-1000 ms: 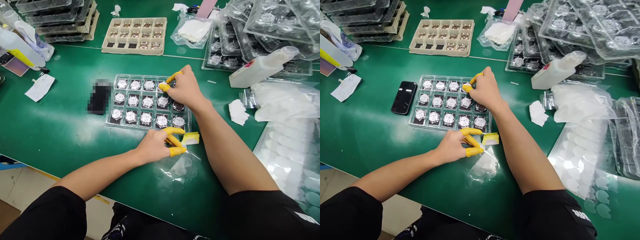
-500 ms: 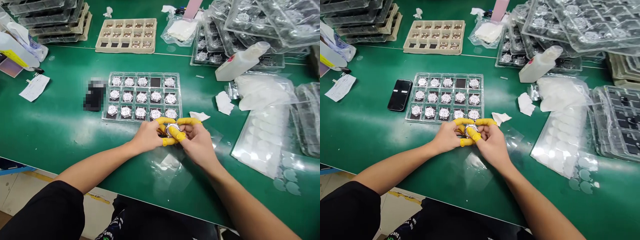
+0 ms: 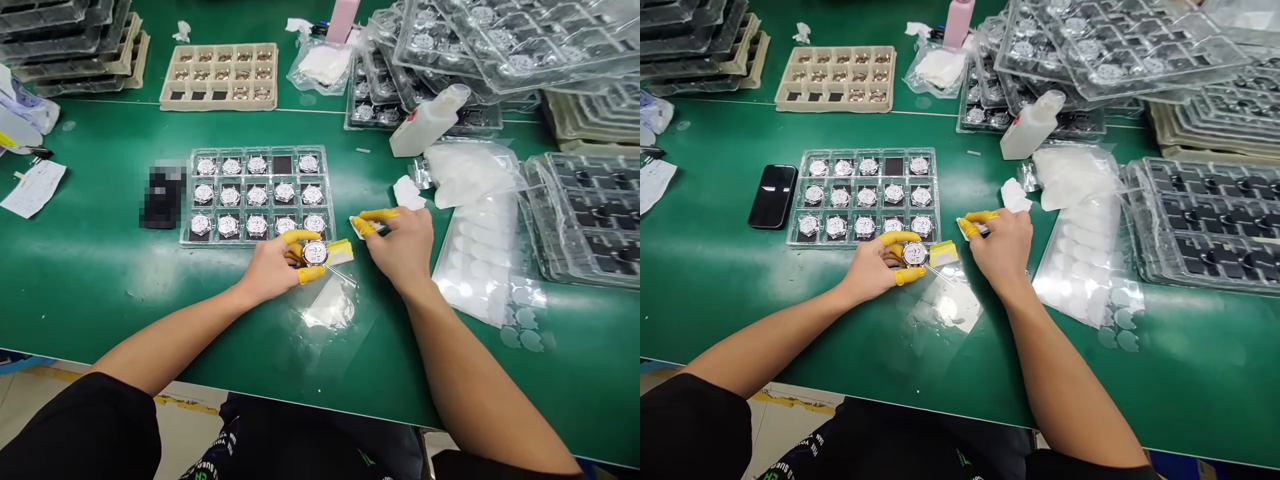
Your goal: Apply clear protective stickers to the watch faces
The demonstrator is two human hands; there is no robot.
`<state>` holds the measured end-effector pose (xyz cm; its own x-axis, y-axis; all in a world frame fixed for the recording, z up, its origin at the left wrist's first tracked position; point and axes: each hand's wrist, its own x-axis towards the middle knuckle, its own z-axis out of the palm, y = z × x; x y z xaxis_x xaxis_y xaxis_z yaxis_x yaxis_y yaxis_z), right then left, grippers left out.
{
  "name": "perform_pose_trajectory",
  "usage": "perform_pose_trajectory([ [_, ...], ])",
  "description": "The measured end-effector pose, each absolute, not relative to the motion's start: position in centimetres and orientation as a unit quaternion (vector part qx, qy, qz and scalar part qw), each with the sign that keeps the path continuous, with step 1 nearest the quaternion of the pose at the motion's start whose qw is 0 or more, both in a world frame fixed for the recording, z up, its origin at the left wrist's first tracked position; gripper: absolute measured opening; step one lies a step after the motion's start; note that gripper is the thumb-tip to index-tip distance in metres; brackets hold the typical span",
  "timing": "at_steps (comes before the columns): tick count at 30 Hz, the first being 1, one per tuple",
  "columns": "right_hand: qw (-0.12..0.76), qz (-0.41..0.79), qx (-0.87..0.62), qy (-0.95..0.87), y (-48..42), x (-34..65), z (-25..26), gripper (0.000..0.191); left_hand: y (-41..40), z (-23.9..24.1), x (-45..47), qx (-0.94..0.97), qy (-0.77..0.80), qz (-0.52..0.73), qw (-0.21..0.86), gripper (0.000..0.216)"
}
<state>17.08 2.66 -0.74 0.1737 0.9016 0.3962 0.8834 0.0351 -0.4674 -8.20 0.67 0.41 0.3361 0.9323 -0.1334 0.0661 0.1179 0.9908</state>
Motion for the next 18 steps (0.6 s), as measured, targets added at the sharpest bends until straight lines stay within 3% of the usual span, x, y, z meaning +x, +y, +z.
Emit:
perform_pose_trajectory([
  [5,0.415,0.082,-0.554,-0.718,0.7,13.9,1.2,0.016,0.8,0.3,-8.3,0.555,0.450,0.351,0.605,0.062],
  [11,0.379,0.091,-0.475,-0.789,-0.4,11.1,2.6,0.010,0.9,0.2,-8.3,0.538,0.446,0.345,0.627,0.065],
  [18,0.416,0.098,-0.451,-0.784,-0.1,11.5,2.1,0.011,0.7,0.2,-8.3,0.544,0.439,0.336,0.631,0.065],
])
